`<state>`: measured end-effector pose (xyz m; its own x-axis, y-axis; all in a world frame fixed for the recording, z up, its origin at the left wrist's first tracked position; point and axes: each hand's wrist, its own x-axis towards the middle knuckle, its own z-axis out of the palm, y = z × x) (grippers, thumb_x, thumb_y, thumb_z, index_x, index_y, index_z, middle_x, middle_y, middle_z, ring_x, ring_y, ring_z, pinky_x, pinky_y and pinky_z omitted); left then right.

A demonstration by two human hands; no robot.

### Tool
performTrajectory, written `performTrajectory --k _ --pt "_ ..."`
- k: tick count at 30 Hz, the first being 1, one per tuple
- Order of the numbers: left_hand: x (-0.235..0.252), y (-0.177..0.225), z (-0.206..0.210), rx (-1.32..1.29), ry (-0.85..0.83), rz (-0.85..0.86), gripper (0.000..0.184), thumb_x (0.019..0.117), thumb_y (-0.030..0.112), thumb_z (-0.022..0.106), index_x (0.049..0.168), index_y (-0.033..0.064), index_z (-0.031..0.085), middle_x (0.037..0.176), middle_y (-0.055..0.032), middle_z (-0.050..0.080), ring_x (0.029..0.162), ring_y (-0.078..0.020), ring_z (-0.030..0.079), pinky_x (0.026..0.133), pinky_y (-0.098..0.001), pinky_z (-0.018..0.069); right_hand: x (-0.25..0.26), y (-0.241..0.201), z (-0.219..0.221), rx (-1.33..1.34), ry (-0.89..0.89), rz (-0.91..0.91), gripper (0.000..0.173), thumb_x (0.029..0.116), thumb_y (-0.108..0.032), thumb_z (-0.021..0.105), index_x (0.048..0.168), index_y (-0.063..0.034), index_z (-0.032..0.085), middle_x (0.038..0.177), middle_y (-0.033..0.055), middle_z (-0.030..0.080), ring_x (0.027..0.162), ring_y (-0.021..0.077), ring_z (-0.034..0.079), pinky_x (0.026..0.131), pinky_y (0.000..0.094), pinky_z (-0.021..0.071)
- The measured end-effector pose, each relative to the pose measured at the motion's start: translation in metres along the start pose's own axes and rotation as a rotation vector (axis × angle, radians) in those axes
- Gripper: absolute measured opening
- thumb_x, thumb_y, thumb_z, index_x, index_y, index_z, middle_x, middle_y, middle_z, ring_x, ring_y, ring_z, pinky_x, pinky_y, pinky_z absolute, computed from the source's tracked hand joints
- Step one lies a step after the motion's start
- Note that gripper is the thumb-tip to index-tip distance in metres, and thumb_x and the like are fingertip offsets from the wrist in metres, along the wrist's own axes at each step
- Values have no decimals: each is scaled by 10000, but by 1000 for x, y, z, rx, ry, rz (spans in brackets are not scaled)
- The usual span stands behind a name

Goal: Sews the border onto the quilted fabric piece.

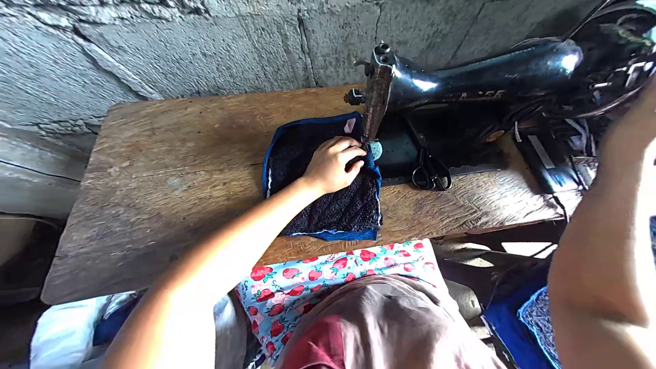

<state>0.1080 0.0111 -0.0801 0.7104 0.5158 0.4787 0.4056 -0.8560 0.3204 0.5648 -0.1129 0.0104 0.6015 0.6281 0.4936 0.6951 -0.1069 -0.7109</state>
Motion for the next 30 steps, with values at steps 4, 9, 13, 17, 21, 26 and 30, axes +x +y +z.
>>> performTrajectory --k 4,9,13,17,21,26,30 --pt "-27 59 -21 41 -99 27 357 902 441 665 973 107 771 1062 -87 706 1022 -286 662 855 -497 554 -55 5 -6 -71 67 -63 542 1074 -366 488 1395 70 475 1285 217 599 1119 178 611 939 302 514" --pt "-81 97 -12 68 -41 -118 237 919 202 668 1093 80 772 1120 -130 728 1084 -332 686 877 -499 576 -140 -68 28 -7 -382 -401 311 1004 -158 603 1162 109 615 1103 252 671 962 273 697 865 429 595" --pt "-76 94 -29 -260 118 -457 198 975 55 626 1129 -30 717 1101 -161 736 1027 -227 717 929 -419 575 -175 -92 96 265 -734 -688 298 897 -40 685 1190 12 684 1135 157 701 975 239 701 847 405 605" --pt "-66 81 -45 -433 124 -642 278 1072 144 505 1057 -69 684 876 -111 670 784 -105 609 770 -317 517 -183 -123 144 303 -671 -928 550 823 -111 764 1338 9 613 1317 204 647 1206 369 622 987 501 528" --pt "-59 72 -51 -557 162 -690 334 1097 165 451 882 11 655 739 26 554 685 -3 511 678 -215 454 -176 -141 177 384 -587 -1104 519 808 -92 754 1295 29 624 1217 193 704 1111 344 688 940 491 551" --pt "-51 65 -61 -486 216 -684 339 1097 199 473 861 30 647 712 26 528 648 -10 482 644 -212 428 -170 -143 199 516 -372 -1101 304 824 -142 737 1062 43 695 1069 196 731 1018 303 710 908 407 575" --pt "-46 67 -59 -456 199 -689 366 1099 210 477 838 16 644 683 0 524 618 -35 475 615 -229 419 -161 -150 201 594 -304 -1149 162 897 -39 648 998 12 765 1043 193 734 1000 286 690 904 356 551"
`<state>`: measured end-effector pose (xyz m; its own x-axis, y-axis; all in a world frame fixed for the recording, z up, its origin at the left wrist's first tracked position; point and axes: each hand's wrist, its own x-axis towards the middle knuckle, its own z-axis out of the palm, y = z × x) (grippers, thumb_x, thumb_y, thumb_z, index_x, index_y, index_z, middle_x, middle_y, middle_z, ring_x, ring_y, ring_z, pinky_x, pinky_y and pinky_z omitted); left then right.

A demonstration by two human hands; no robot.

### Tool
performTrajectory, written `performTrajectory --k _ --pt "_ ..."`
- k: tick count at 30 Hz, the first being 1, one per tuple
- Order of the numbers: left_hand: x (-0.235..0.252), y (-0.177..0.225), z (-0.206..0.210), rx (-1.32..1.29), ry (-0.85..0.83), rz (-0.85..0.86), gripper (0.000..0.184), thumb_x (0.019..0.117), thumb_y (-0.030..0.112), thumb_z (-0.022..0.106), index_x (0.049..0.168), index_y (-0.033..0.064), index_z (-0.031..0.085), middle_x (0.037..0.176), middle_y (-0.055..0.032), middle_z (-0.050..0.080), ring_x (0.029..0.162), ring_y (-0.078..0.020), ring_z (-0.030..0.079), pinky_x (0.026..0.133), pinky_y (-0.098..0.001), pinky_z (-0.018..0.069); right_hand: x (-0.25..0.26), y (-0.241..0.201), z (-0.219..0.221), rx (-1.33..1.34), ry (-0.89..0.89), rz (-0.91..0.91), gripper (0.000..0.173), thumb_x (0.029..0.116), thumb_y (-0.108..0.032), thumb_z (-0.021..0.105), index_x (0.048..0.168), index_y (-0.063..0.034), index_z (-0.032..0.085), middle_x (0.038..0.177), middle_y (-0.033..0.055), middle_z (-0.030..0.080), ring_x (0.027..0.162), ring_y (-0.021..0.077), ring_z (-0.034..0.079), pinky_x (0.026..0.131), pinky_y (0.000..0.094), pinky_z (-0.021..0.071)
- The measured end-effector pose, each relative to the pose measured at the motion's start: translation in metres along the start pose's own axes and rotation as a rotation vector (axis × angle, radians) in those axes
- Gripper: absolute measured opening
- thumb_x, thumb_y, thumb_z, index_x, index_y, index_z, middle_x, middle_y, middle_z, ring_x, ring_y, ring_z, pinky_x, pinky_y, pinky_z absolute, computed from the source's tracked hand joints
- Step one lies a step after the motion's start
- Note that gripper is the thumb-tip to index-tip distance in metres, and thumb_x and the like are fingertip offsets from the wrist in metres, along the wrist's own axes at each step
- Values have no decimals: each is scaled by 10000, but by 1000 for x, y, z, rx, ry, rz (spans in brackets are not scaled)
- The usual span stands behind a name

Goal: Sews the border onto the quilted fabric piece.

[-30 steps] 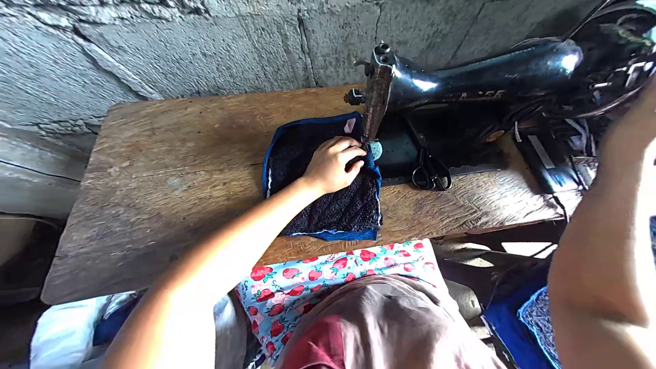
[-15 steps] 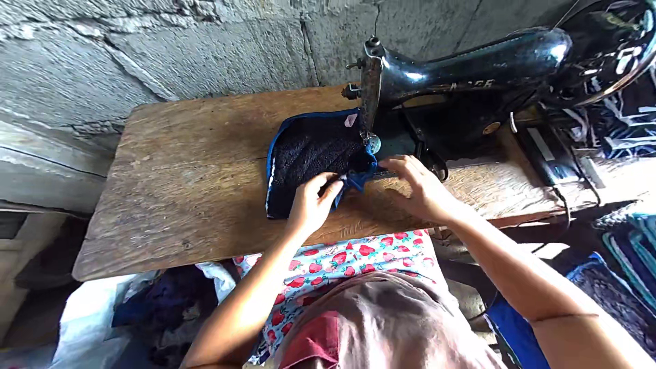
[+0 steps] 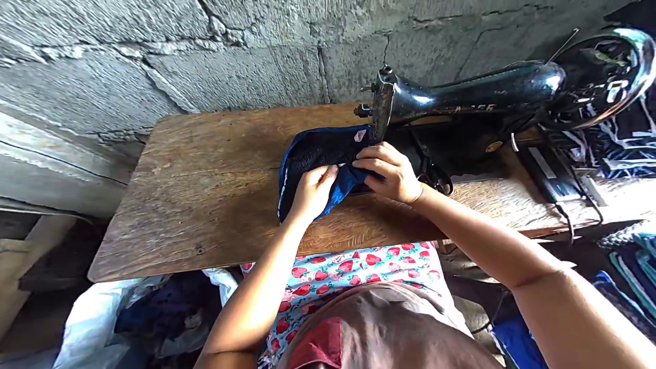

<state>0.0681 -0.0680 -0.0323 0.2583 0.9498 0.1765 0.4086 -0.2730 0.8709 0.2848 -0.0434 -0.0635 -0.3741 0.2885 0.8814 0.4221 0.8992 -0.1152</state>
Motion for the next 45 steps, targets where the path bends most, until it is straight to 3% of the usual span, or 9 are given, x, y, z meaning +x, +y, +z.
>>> performTrajectory --k 5,11,14,19,23,27,30,38,45 --pt "-4 1 9 132 17 119 317 1081 147 495 888 -14 688 726 -62 603 659 -99 548 644 -285 460 14 -8 -12 356 -94 275 163 906 36 629 998 57 761 986 153 755 966 144 720 914 267 565" --pt "-49 0 48 246 229 373 631 887 306 706 1377 -51 530 1265 -208 662 1124 -282 682 927 -462 580 17 -27 -33 449 -275 524 74 884 -49 702 903 -4 757 861 37 740 787 -13 671 748 163 558" --pt "-61 -3 70 319 251 271 547 829 290 808 1231 -38 635 1052 -179 733 956 -312 731 814 -500 600 5 -38 -37 353 -467 460 73 839 -113 751 841 -41 759 800 41 715 775 108 675 741 312 564" --pt "-69 -16 80 460 164 447 135 855 188 690 837 75 762 875 -94 729 870 -288 704 749 -439 570 -30 -42 -63 318 -513 364 218 916 -193 599 897 -73 780 1006 44 747 1085 184 668 1065 434 463" --pt "-68 2 84 564 136 399 255 911 265 637 793 68 746 853 -104 705 805 -294 692 679 -436 559 -39 -23 -87 28 -376 635 218 916 -35 571 1009 -30 768 1012 96 740 918 166 701 816 324 584" --pt "-45 49 95 693 -56 54 567 912 501 707 1046 -50 716 1011 -229 698 911 -384 712 737 -512 574 -29 7 -78 52 -460 553 222 942 22 578 1066 -2 760 1064 156 741 929 243 727 835 381 604" --pt "-23 61 117 744 -138 -131 503 971 250 684 1339 -69 560 1249 -272 617 1080 -410 661 804 -498 566 -19 35 -61 178 -609 335 314 966 46 507 1174 -11 735 1264 143 706 1185 256 678 1027 392 543" --pt "-31 10 102 477 247 81 199 973 130 613 1001 -21 739 855 -157 732 710 -275 719 639 -448 588 -14 73 -50 381 -696 195 416 800 73 578 1197 50 700 953 157 697 804 188 651 752 291 557" --pt "-6 54 100 704 -20 -394 342 1106 203 416 1148 -53 639 948 -234 710 946 -406 717 789 -542 547 -15 70 -43 463 -681 216 375 854 -221 802 1131 23 735 968 134 694 853 169 637 773 289 545"
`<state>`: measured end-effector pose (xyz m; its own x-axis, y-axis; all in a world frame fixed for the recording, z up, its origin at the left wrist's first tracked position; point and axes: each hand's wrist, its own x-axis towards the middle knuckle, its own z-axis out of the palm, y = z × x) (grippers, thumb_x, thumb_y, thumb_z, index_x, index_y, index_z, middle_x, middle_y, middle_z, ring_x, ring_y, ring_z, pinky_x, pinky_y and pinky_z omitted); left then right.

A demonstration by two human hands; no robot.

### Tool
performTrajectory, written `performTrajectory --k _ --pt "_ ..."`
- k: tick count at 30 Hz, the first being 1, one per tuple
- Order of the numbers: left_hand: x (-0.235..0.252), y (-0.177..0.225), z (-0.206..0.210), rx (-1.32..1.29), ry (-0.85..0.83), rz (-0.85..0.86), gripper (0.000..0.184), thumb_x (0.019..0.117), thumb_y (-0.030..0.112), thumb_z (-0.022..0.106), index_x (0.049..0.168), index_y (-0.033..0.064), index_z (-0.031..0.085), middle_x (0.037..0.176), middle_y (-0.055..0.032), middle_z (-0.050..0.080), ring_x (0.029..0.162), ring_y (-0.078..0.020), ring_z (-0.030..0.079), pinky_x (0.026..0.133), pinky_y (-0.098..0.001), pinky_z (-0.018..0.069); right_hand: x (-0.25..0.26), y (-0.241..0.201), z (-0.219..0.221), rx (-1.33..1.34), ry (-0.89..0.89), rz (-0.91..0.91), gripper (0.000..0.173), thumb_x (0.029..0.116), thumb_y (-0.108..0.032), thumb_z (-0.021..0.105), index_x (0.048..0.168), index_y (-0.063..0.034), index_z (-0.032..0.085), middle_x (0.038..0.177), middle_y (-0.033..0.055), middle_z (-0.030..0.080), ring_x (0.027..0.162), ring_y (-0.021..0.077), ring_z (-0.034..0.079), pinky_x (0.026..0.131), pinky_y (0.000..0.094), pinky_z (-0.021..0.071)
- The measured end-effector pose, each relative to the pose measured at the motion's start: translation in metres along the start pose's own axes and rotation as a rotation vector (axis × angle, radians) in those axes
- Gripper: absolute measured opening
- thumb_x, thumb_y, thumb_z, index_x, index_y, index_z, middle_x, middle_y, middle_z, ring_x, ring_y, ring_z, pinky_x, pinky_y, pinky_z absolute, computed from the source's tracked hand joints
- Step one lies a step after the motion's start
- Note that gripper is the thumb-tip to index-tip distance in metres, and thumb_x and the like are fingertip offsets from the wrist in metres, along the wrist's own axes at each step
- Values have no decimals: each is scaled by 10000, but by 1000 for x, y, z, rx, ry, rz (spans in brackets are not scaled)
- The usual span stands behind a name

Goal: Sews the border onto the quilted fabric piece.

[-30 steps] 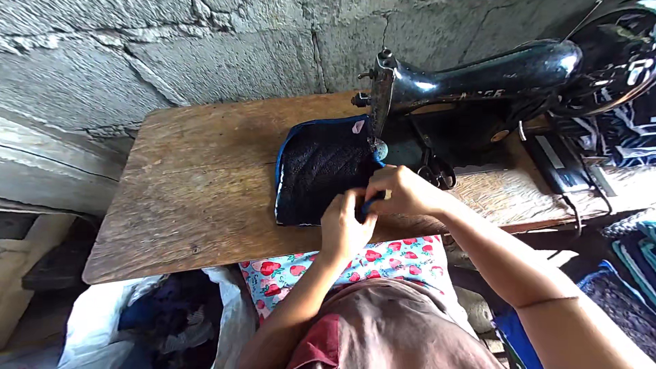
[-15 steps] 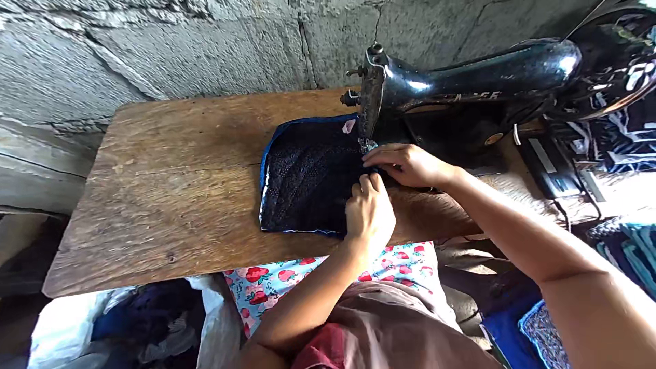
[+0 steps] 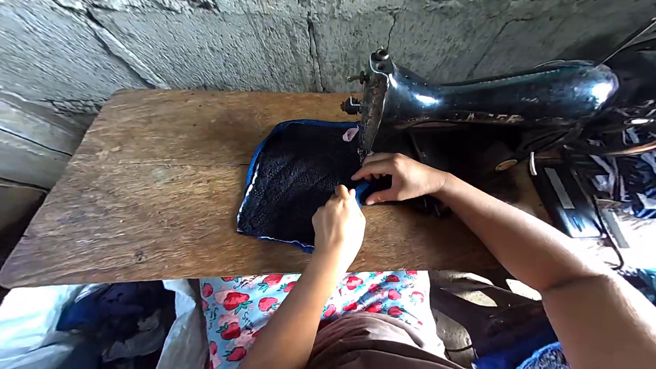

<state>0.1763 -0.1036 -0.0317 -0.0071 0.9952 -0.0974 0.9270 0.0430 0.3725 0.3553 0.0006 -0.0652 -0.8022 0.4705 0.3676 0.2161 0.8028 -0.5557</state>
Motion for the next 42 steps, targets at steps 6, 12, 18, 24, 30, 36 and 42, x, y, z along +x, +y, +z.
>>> performTrajectory --k 6,12,18,24,30,36,42 --pt "-4 -23 27 -147 319 209 512 954 430 693 1159 -37 641 672 -156 650 618 -357 672 574 -526 529 2 -7 13 253 180 189 94 935 -51 685 970 3 753 956 48 747 907 18 679 851 209 551" --pt "-16 -24 31 -136 427 217 390 935 75 597 1307 -40 567 754 -122 686 639 -294 684 580 -464 546 5 -4 7 442 140 323 114 907 5 706 943 -21 600 801 -15 666 736 -3 621 711 182 521" --pt "-12 -36 36 -221 445 355 189 943 29 538 931 30 727 853 -125 686 684 -252 676 578 -409 540 0 1 3 372 53 152 185 918 31 611 1020 36 766 1011 84 739 928 35 674 847 193 550" --pt "-10 -40 42 -324 476 360 249 858 228 806 1001 30 760 865 -111 712 668 -191 652 609 -361 548 1 1 1 283 22 142 187 866 -8 745 1050 9 780 975 75 721 813 20 637 722 152 527" --pt "-11 -42 45 -354 521 403 360 824 231 833 1085 -11 781 848 -123 727 735 -176 699 692 -291 580 0 2 -1 41 65 -35 144 882 -6 722 1003 6 798 935 117 726 890 132 679 810 229 554" --pt "-11 -40 48 -340 538 432 132 906 148 731 942 44 803 802 -81 710 694 -145 679 629 -279 560 -1 3 -9 -36 5 -84 100 898 -36 707 927 -30 803 930 94 714 906 156 656 828 255 538" --pt "-14 -27 39 -219 426 332 136 935 158 692 934 43 765 819 -86 709 664 -202 669 595 -378 551 -1 0 -14 -107 -66 -75 88 902 -48 691 898 -41 779 1012 92 724 989 214 647 911 328 515"
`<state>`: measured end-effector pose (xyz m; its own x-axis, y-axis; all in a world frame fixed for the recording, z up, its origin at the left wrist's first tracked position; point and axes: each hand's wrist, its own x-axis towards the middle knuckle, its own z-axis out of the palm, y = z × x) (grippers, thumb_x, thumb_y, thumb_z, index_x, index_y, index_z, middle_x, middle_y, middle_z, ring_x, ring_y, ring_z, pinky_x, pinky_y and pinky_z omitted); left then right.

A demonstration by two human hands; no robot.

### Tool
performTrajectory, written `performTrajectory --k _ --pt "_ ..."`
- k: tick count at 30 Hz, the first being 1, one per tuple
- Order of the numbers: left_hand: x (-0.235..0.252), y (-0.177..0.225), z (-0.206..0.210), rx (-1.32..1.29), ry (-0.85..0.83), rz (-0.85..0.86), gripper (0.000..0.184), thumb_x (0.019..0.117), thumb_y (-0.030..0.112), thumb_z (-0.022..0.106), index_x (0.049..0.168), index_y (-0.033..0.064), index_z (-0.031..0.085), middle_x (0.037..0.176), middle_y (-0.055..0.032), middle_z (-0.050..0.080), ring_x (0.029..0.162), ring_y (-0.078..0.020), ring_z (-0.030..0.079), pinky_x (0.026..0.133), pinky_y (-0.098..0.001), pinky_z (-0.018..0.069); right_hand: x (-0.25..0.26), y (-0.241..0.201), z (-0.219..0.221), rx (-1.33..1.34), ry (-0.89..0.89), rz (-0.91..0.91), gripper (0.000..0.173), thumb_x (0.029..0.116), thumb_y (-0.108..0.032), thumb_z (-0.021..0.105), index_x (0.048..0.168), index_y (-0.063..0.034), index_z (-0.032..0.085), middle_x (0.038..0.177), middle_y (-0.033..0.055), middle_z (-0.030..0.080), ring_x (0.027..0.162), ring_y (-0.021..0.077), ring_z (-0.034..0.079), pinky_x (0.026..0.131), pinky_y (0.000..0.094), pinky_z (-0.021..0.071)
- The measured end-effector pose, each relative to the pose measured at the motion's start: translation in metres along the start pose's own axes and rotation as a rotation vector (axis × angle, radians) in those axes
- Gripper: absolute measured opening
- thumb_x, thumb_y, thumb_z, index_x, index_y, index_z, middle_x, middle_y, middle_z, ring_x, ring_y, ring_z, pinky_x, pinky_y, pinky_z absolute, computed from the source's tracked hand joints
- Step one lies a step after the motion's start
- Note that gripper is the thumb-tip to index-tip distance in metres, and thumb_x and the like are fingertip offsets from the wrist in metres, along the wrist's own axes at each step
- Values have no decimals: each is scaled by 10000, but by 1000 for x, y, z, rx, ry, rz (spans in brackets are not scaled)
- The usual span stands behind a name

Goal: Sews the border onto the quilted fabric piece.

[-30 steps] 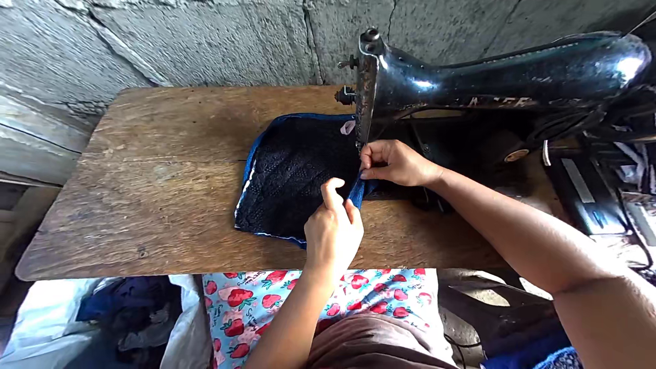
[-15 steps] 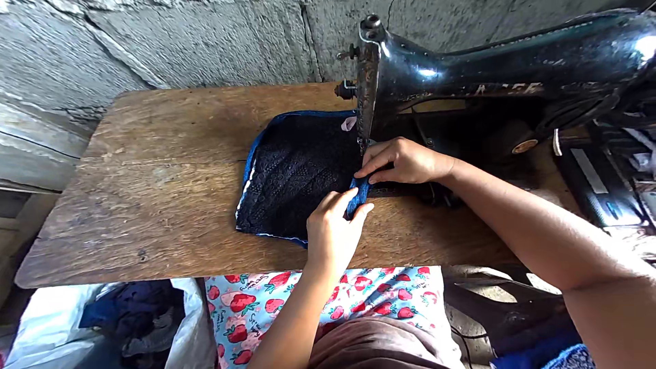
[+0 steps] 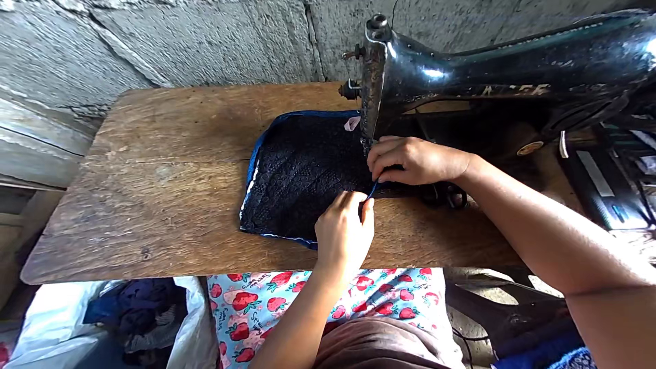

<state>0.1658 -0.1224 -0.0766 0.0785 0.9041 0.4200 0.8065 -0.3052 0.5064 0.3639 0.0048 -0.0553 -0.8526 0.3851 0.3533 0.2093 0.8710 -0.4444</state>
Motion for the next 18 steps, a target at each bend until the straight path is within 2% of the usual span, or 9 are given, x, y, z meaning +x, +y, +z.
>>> performTrajectory --k 2,5,8,11,13,16,18 --pt "2 5 -2 21 -37 -25 158 933 166 710 962 19 759 821 -110 722 678 -235 692 614 -411 565 0 1 1 14 27 -20 91 902 -29 678 911 -26 769 1014 98 732 987 211 653 906 321 518" --pt "4 6 -3 18 -52 -46 158 940 160 689 942 22 766 845 -122 745 716 -255 721 637 -438 578 3 2 2 36 49 -28 114 920 -16 655 937 -10 768 934 97 743 935 198 675 879 312 527" --pt "12 8 -12 6 -183 -138 271 1008 229 631 949 -3 757 838 -150 732 773 -299 720 704 -495 570 10 -1 1 26 -14 27 136 955 -30 626 973 -4 758 917 106 737 941 225 692 907 359 545" --pt "22 11 -21 60 -312 -210 344 1048 258 566 928 -17 734 826 -182 715 818 -346 717 729 -531 550 17 -8 -3 -22 -108 131 112 947 -66 637 947 -13 735 879 107 675 822 225 659 766 393 554" --pt "30 13 -29 93 -417 -263 341 1056 254 544 954 -6 740 863 -187 722 877 -355 715 769 -544 540 21 -11 -6 -22 -175 198 123 958 -86 626 939 -12 723 873 112 663 781 235 649 721 427 544" --pt "41 11 -37 157 -539 -296 334 1040 299 564 931 29 728 851 -163 714 886 -339 705 760 -543 516 26 -14 -7 19 -248 304 156 995 -88 595 968 9 714 910 137 678 820 265 658 768 471 538" --pt "43 5 -40 157 -528 -256 311 1003 339 634 972 43 723 861 -162 716 875 -352 703 753 -564 512 31 -21 -8 -31 -284 395 192 1024 -126 588 1017 12 721 951 158 701 888 304 682 833 517 536"
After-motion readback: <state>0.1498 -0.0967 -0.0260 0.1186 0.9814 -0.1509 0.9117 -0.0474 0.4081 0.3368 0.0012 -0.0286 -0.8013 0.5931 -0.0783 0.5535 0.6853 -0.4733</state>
